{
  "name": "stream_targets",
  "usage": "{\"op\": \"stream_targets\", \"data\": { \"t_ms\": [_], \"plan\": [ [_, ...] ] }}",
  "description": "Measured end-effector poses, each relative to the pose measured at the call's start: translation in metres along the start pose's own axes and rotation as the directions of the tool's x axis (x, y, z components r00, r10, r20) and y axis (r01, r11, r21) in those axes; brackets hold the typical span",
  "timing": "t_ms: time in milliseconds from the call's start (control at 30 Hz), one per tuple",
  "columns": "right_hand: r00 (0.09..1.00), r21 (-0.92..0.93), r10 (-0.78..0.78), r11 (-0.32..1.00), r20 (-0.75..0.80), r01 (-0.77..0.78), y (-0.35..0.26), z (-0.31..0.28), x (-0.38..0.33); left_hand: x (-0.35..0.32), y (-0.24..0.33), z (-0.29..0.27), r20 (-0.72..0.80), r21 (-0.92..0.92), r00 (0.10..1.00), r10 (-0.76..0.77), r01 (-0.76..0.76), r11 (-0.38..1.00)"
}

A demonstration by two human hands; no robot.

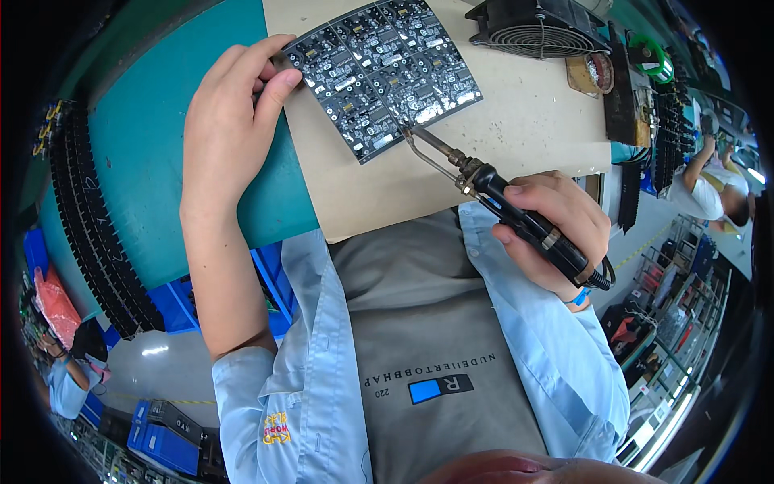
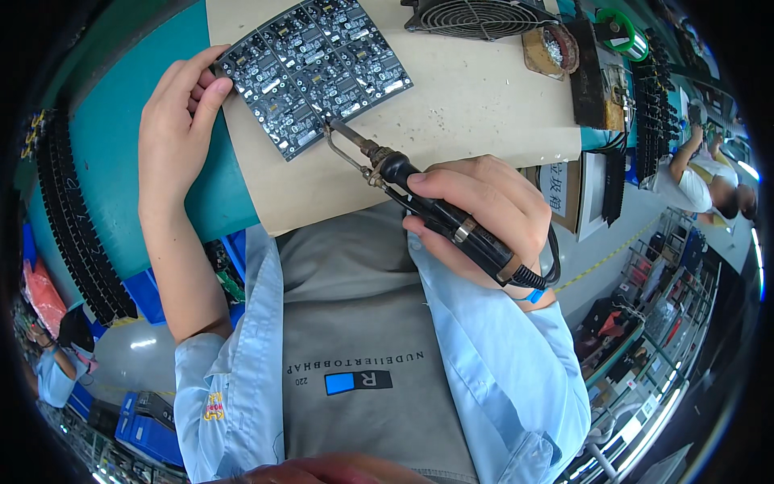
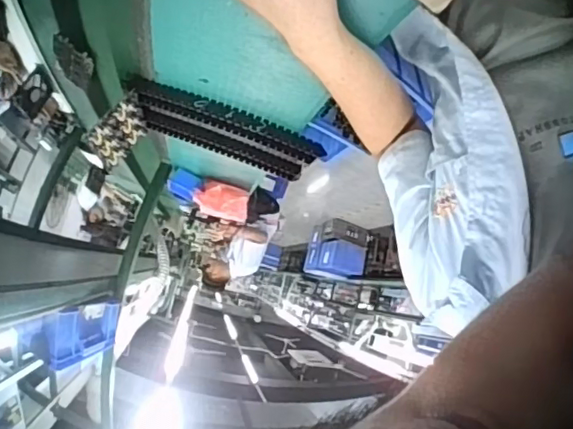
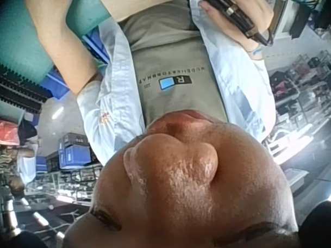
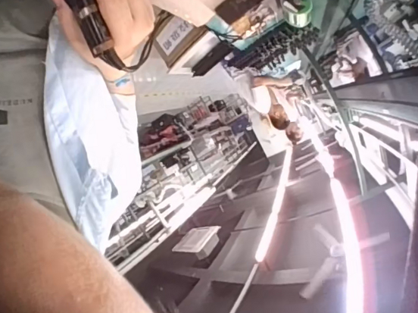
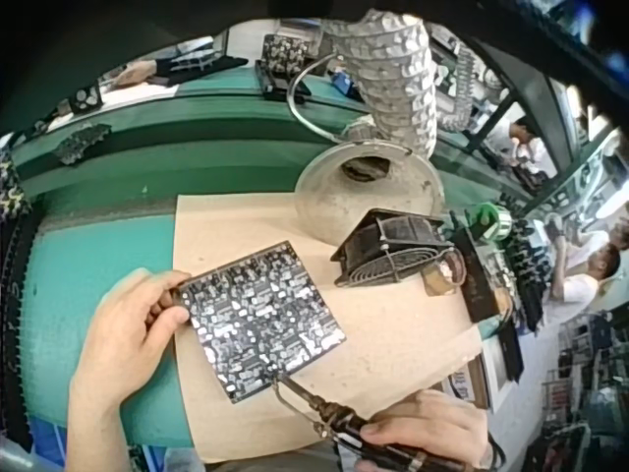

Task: The person solders a circuit board with a soldering iron, sets it aside to pick up another circuit board, and solders the new board with the soldering iron.

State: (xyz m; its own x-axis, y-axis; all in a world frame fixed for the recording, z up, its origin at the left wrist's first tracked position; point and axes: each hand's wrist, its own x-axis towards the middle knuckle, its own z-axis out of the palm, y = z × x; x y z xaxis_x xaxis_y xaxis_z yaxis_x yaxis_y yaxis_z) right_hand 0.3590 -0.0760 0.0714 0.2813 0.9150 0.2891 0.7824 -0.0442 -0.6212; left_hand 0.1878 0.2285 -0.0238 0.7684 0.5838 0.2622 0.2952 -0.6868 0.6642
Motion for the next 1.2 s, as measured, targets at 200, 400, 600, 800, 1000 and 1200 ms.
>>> {"op": "stream_targets", "data": {
  "t_ms": [200,400,600,800,1000,1200],
  "plan": [
    [0.999,0.005,-0.013,1.0,-0.034,0.013,-0.002,-0.004,-0.002,0.001,0.002,0.002,-0.013,-0.005,1.0,-0.009,0.009,1.0],
    [1.0,0.035,-0.022,0.999,-0.022,0.023,-0.004,0.001,-0.003,-0.001,-0.001,0.0,-0.01,0.01,1.0,0.01,-0.01,1.0],
    [0.998,0.066,-0.045,0.997,0.032,0.043,-0.01,0.005,-0.001,0.003,0.0,0.0,0.004,-0.054,0.999,0.038,-0.038,0.998],
    [0.995,0.06,-0.07,0.996,0.07,0.066,-0.012,0.008,0.002,0.005,-0.004,-0.001,0.002,-0.019,0.997,0.078,-0.078,0.997],
    [0.993,0.039,-0.066,0.997,0.095,0.063,-0.012,0.01,0.004,0.008,0.005,-0.009,0.232,-0.058,0.971,-0.062,0.078,0.995],
    [0.989,0.025,-0.098,0.995,0.111,0.096,-0.011,0.012,0.005,0.002,0.02,-0.015,0.096,0.031,0.995,0.039,-0.042,0.999]
  ]
}}
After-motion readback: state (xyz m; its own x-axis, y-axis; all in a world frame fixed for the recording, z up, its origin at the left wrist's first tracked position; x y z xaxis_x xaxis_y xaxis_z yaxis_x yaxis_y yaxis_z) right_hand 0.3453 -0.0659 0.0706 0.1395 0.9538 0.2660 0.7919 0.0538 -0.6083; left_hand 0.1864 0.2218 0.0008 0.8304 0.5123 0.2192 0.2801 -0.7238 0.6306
